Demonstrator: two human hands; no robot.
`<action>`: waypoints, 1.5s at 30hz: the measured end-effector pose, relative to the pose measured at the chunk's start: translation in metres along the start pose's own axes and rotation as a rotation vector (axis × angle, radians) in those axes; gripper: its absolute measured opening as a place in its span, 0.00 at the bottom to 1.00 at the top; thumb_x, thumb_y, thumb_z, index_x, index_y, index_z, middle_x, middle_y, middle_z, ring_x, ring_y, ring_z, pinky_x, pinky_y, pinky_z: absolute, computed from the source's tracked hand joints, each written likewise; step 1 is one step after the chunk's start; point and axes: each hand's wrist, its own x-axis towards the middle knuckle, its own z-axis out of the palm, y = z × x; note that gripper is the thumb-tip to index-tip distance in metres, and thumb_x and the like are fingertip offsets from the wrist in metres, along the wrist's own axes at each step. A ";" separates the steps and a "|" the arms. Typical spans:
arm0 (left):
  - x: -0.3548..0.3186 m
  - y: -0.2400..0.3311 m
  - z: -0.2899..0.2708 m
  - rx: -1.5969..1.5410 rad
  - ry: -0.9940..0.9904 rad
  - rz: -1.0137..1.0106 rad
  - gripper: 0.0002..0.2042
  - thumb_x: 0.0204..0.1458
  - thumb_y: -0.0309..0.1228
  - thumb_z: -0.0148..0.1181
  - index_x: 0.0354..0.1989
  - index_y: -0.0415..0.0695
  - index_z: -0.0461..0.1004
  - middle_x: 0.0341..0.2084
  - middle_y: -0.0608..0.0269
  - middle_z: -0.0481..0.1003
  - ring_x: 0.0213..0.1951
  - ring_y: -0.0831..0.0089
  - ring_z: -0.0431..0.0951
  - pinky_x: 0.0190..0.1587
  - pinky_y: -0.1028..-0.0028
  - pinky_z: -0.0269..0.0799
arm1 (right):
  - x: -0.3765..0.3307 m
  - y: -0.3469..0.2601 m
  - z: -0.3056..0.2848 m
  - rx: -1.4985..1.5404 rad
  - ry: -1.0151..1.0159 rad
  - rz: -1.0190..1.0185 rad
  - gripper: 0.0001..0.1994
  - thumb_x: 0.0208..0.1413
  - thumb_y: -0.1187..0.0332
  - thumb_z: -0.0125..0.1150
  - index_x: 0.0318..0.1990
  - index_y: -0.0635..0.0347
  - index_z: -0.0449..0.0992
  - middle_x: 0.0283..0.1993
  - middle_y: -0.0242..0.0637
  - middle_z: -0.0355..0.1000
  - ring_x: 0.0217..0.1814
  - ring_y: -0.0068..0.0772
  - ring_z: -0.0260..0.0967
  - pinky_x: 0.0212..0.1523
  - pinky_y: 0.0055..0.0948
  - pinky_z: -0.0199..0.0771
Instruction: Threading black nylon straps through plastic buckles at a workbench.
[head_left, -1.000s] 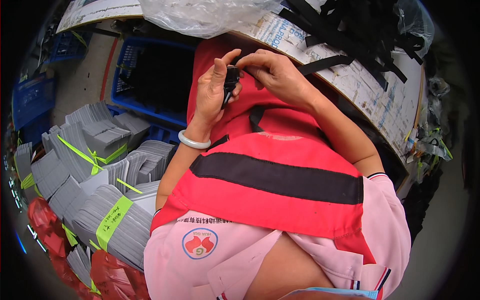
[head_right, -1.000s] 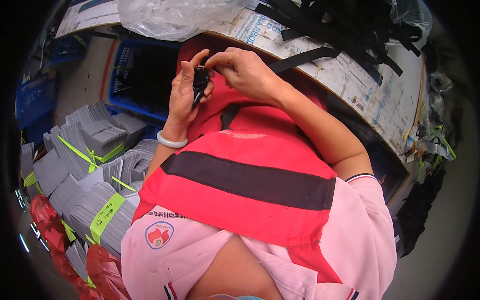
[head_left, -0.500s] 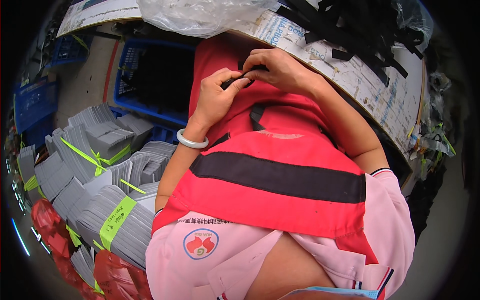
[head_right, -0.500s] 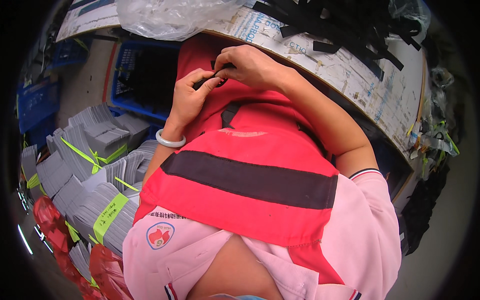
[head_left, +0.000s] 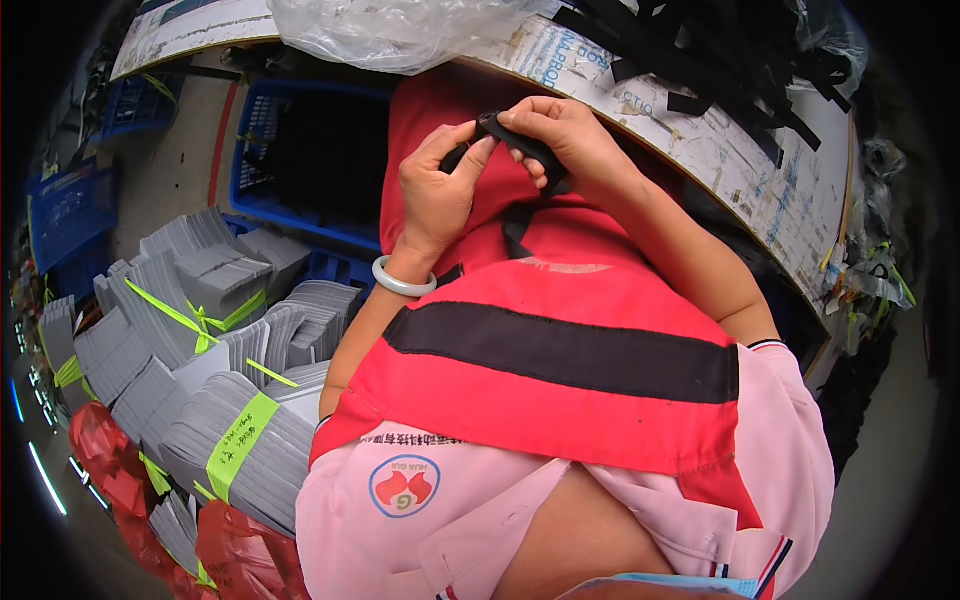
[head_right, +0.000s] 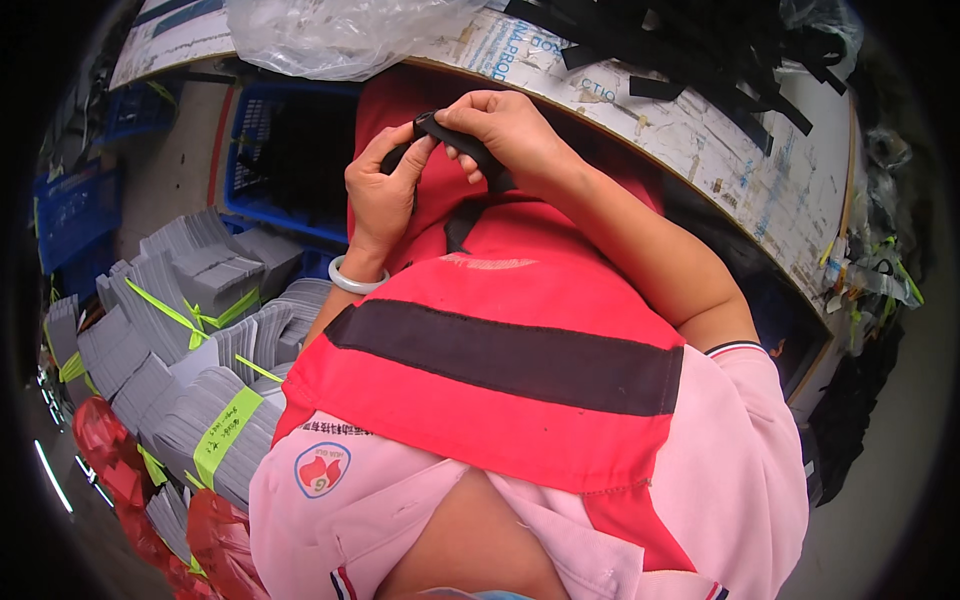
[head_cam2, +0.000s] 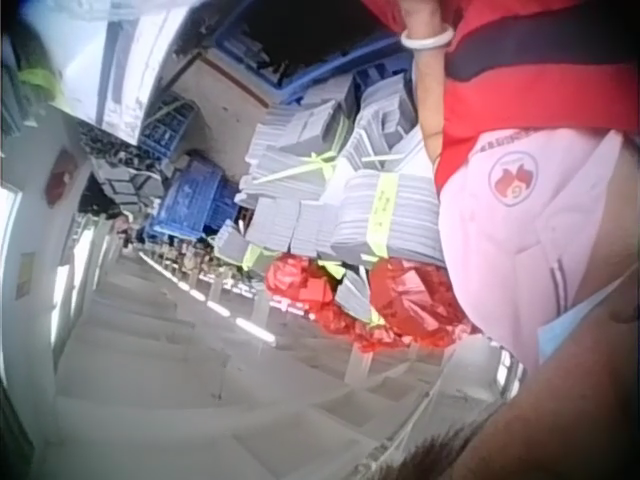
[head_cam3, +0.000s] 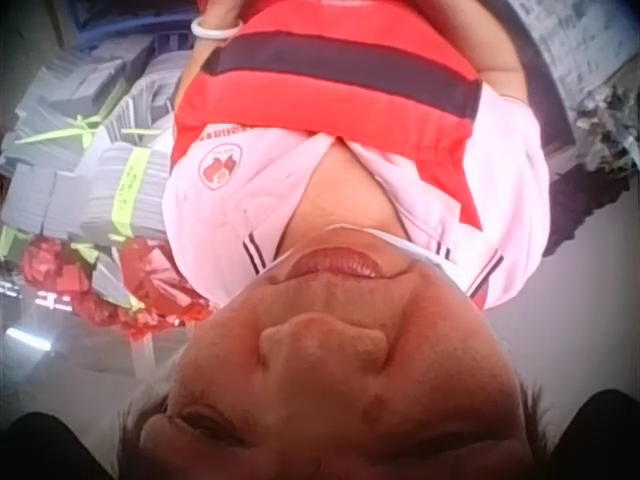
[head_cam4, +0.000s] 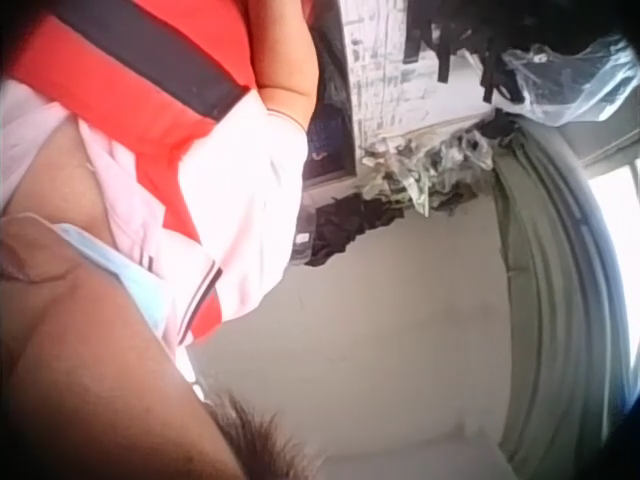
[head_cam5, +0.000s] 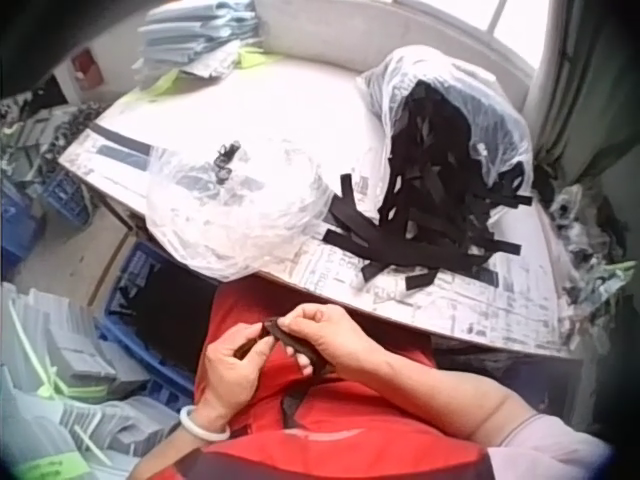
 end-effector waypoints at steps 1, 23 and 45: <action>-0.001 0.004 -0.001 0.010 -0.003 0.001 0.08 0.49 0.21 0.64 0.38 0.35 0.78 0.26 0.62 0.76 0.27 0.77 0.72 0.30 0.78 0.67 | 0.000 0.001 0.001 0.023 0.011 0.030 0.09 0.61 0.65 0.56 0.35 0.61 0.71 0.22 0.31 0.70 0.15 0.17 0.65 0.15 0.18 0.67; 0.003 -0.006 -0.009 0.133 -0.114 0.172 0.05 0.53 0.25 0.63 0.35 0.37 0.76 0.27 0.61 0.75 0.26 0.73 0.74 0.26 0.77 0.68 | 0.012 0.014 -0.010 0.215 -0.144 -0.003 0.12 0.62 0.64 0.58 0.44 0.65 0.74 0.32 0.34 0.74 0.26 0.16 0.69 0.27 0.16 0.73; -0.002 0.001 0.009 -0.364 0.090 -0.319 0.07 0.54 0.26 0.63 0.38 0.37 0.80 0.16 0.72 0.71 0.18 0.88 0.67 0.19 0.85 0.56 | -0.007 0.009 0.002 -0.312 0.100 -0.251 0.17 0.53 0.74 0.61 0.49 0.70 0.67 0.23 0.32 0.70 0.20 0.20 0.70 0.20 0.19 0.71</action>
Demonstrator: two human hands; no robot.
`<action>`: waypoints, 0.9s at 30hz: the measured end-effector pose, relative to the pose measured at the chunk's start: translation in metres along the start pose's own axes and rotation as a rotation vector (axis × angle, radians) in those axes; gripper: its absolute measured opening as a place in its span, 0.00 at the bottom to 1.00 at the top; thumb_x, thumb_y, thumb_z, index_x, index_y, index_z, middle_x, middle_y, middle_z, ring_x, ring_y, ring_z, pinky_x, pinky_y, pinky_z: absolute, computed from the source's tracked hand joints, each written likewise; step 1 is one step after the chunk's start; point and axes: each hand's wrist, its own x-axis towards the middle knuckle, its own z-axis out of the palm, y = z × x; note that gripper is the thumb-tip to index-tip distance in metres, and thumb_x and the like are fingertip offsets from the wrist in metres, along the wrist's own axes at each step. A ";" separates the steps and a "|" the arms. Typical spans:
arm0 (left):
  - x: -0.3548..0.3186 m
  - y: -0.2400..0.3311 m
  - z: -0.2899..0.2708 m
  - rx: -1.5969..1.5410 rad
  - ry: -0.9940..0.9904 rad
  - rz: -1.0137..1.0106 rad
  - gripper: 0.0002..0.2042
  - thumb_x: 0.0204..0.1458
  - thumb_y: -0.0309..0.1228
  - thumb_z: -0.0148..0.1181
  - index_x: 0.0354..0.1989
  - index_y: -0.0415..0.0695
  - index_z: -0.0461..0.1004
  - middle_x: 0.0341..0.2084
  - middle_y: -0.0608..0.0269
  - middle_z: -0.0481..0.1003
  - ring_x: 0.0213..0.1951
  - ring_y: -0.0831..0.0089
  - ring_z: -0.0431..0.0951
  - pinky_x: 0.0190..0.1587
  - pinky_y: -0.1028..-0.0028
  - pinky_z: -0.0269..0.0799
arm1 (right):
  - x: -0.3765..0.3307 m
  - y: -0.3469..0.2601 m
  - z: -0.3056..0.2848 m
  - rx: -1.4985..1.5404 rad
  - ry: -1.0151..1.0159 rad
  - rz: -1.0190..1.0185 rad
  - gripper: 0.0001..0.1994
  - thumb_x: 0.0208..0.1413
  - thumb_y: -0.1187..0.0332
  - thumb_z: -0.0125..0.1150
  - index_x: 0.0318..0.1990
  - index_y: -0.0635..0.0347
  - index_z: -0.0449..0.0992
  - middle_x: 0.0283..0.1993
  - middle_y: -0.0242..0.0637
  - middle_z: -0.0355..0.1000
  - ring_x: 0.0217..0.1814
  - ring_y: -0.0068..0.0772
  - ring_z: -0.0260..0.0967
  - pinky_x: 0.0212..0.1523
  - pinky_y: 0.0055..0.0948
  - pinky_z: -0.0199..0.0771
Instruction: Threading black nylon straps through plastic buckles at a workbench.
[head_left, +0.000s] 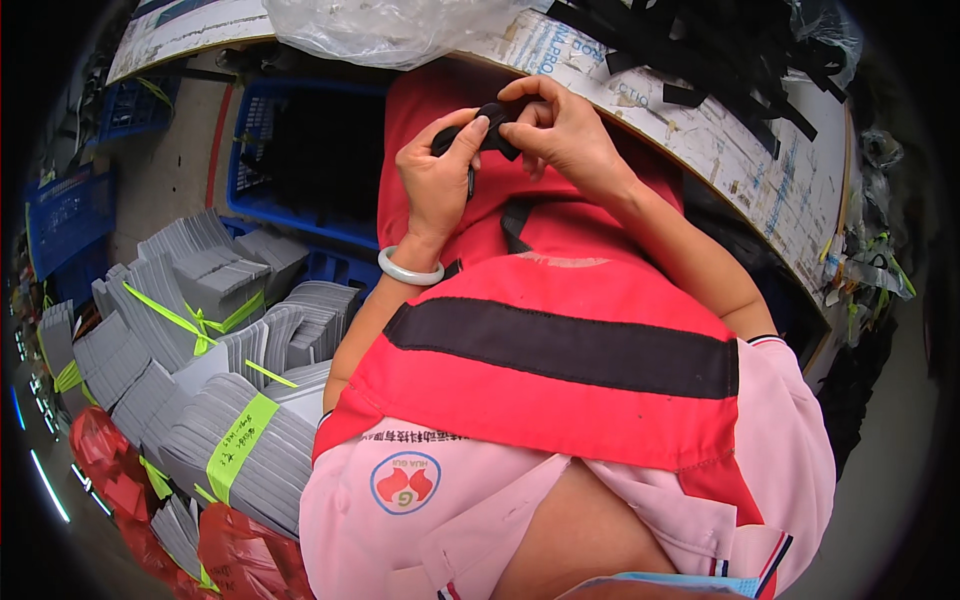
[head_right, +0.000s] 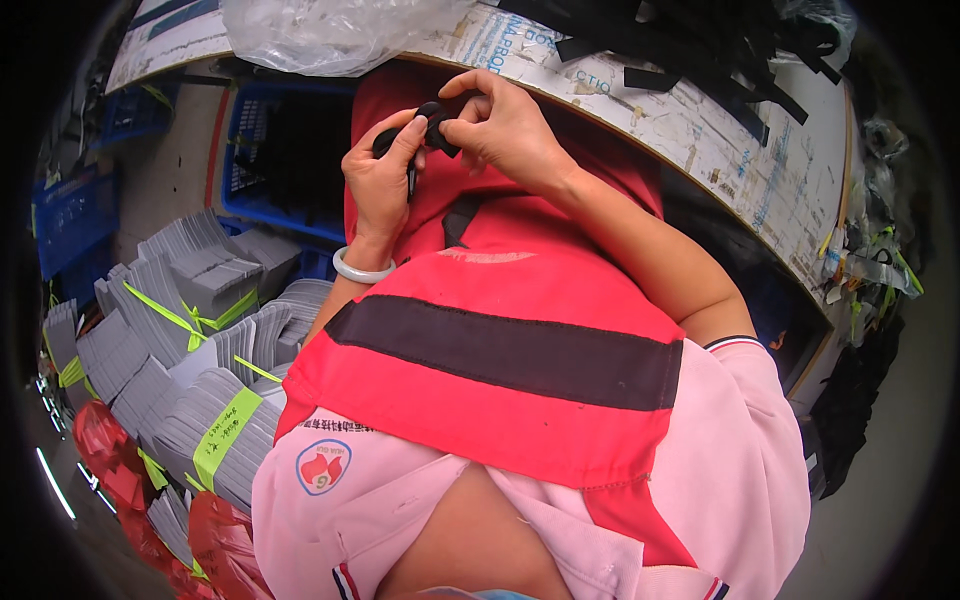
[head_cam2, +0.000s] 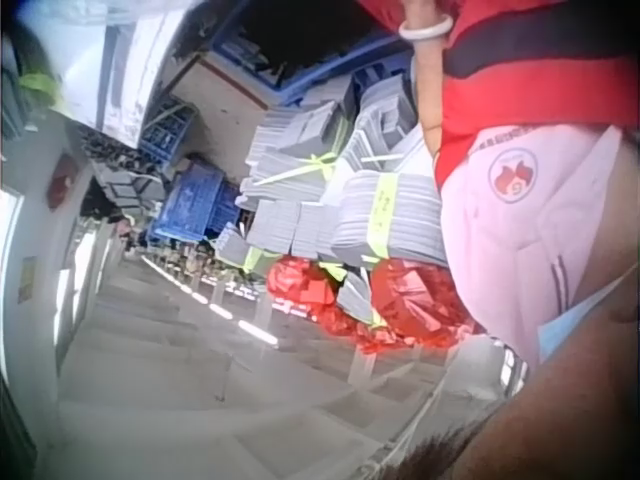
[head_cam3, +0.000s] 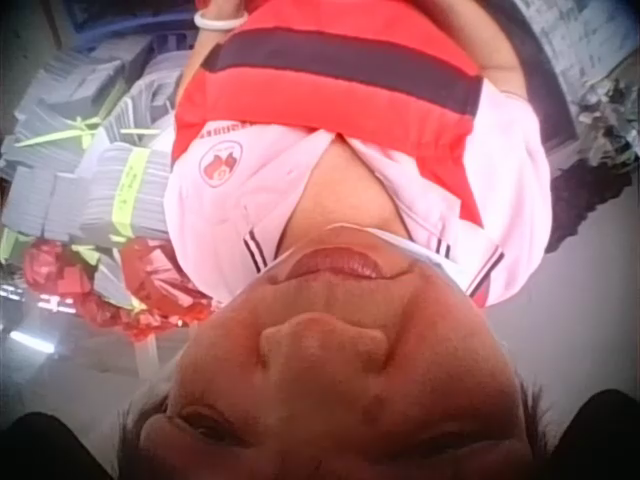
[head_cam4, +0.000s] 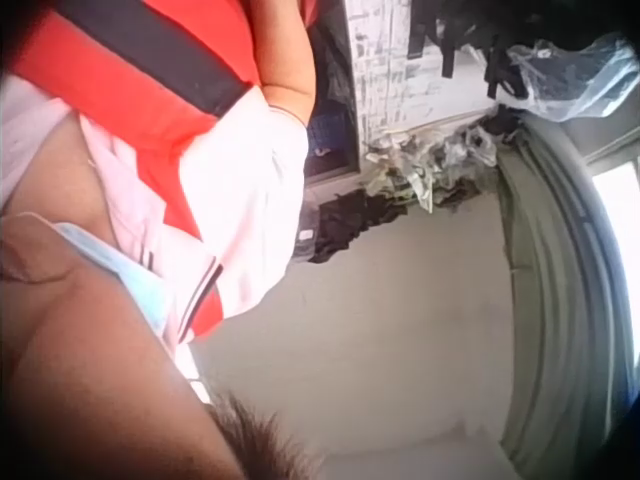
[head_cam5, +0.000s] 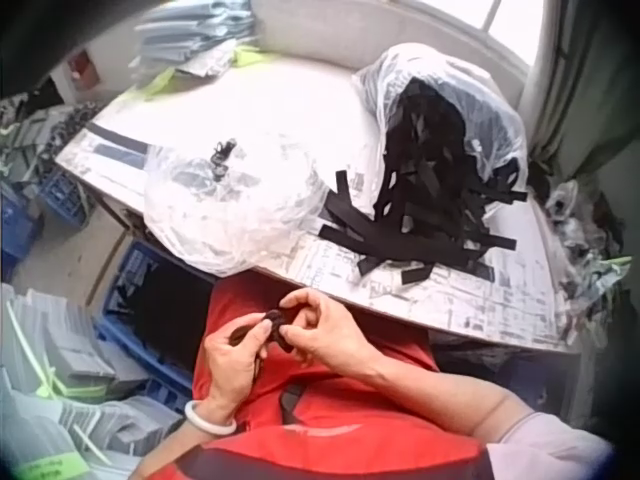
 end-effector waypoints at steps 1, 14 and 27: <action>0.000 0.001 0.000 0.001 0.000 0.001 0.07 0.54 0.26 0.63 0.38 0.37 0.80 0.16 0.72 0.71 0.18 0.88 0.67 0.19 0.85 0.56 | 0.000 -0.001 0.001 0.012 -0.009 0.019 0.17 0.54 0.74 0.60 0.50 0.69 0.66 0.24 0.31 0.68 0.20 0.19 0.69 0.20 0.18 0.70; -0.003 0.013 -0.025 0.130 -0.182 0.052 0.05 0.52 0.22 0.63 0.37 0.37 0.79 0.25 0.73 0.73 0.26 0.87 0.68 0.27 0.85 0.61 | 0.015 0.021 -0.014 0.505 -0.315 0.361 0.11 0.61 0.63 0.58 0.41 0.63 0.74 0.24 0.28 0.69 0.20 0.17 0.69 0.21 0.16 0.71; -0.020 0.043 -0.058 0.089 -0.282 -0.069 0.04 0.52 0.20 0.62 0.35 0.35 0.78 0.29 0.67 0.77 0.32 0.82 0.73 0.36 0.84 0.65 | 0.017 -0.004 0.003 0.069 -0.359 0.235 0.11 0.58 0.62 0.61 0.33 0.62 0.77 0.22 0.26 0.69 0.19 0.15 0.64 0.21 0.17 0.64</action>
